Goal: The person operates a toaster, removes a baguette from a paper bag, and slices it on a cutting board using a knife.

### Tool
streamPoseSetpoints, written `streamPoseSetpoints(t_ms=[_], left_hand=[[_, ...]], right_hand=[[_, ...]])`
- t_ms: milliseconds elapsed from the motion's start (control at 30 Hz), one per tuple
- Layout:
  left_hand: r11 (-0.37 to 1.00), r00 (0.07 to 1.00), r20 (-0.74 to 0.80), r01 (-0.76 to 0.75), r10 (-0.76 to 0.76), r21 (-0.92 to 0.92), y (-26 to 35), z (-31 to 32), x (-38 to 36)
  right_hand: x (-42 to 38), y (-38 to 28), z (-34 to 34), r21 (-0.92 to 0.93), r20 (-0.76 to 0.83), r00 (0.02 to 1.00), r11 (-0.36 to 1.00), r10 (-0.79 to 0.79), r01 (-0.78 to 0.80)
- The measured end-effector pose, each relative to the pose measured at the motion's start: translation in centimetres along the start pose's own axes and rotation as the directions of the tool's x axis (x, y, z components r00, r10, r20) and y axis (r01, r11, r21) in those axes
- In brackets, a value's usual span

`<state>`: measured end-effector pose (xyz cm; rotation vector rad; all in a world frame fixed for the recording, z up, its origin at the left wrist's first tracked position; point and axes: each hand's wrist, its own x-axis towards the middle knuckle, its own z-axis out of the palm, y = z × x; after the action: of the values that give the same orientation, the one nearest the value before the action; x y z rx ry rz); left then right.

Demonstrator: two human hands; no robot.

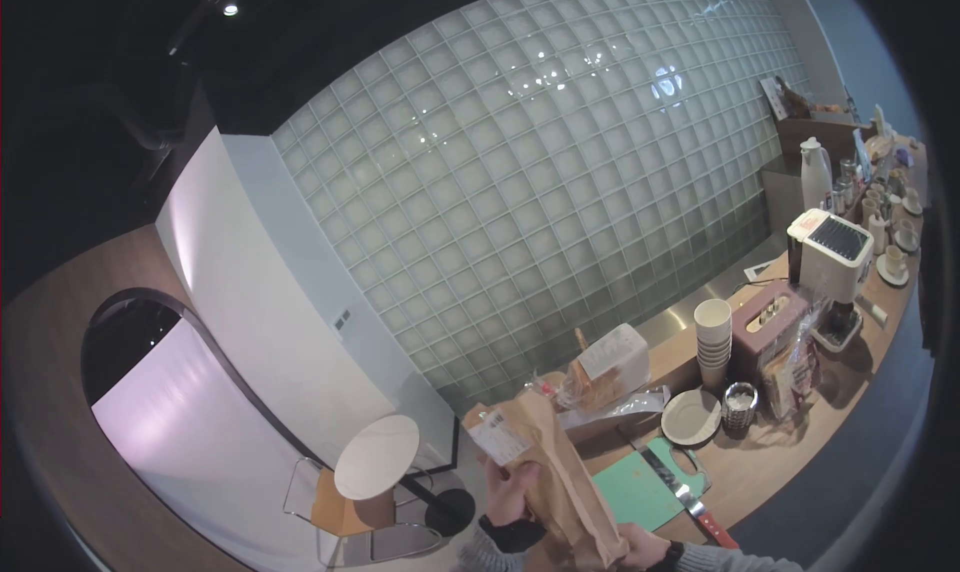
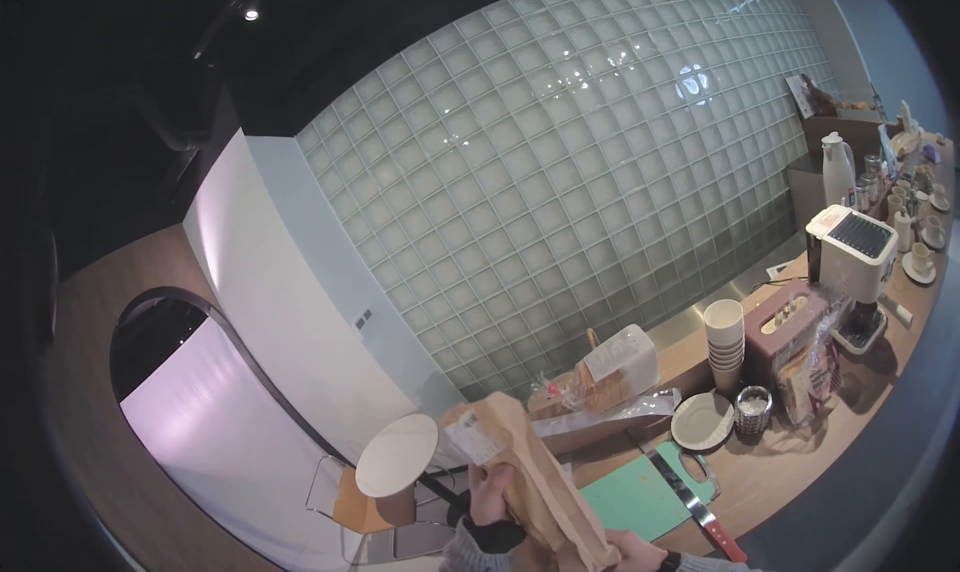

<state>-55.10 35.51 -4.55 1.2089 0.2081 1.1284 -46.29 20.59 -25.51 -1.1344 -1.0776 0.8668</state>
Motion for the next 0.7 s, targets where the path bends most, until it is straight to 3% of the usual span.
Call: streamPoseSetpoints(t_ms=[67,100,200,300,400,500,600,700], left_hand=[[1.000,0.998,0.064,0.023,-0.024,0.019,-1.9,-0.8,0.1],[0.999,0.996,0.081,0.031,-0.033,0.024,-2.3,-1.0,0.1],[0.997,0.997,0.001,-0.074,0.074,0.001,-1.4,-0.7,0.4],[0.993,0.993,-0.007,-0.121,0.121,0.007,-1.0,-0.5,0.3],[0.991,0.992,0.123,-0.031,0.015,0.127,-2.8,-1.7,-0.8],[0.989,0.983,0.179,0.019,-0.046,0.149,-3.5,-1.3,-2.5],[0.997,0.977,0.208,0.045,-0.058,0.067,-4.1,-1.5,-4.3],[0.993,0.971,0.227,0.055,-0.077,0.102,-4.6,-1.9,-5.2]], right_hand=[[0.8,0.9,0.8,0.003,0.291,0.955,0.998,0.054,-0.058],[0.8,2.0,0.8,0.002,0.359,0.931,0.997,0.069,-0.074],[0.5,5.2,0.1,0.058,0.302,0.924,0.963,0.234,-0.263],[0.7,-0.8,0.2,0.073,0.130,0.965,0.968,0.229,-0.240],[1.2,0.0,0.8,0.041,0.093,0.983,0.986,0.159,-0.164],[1.6,-0.9,0.4,-0.159,-0.014,0.994,0.981,0.110,-0.111],[1.6,-2.4,0.2,-0.122,-0.096,0.988,0.987,-0.117,0.105],[1.3,-2.4,0.1,-0.083,-0.103,0.990,0.992,-0.100,0.091]])
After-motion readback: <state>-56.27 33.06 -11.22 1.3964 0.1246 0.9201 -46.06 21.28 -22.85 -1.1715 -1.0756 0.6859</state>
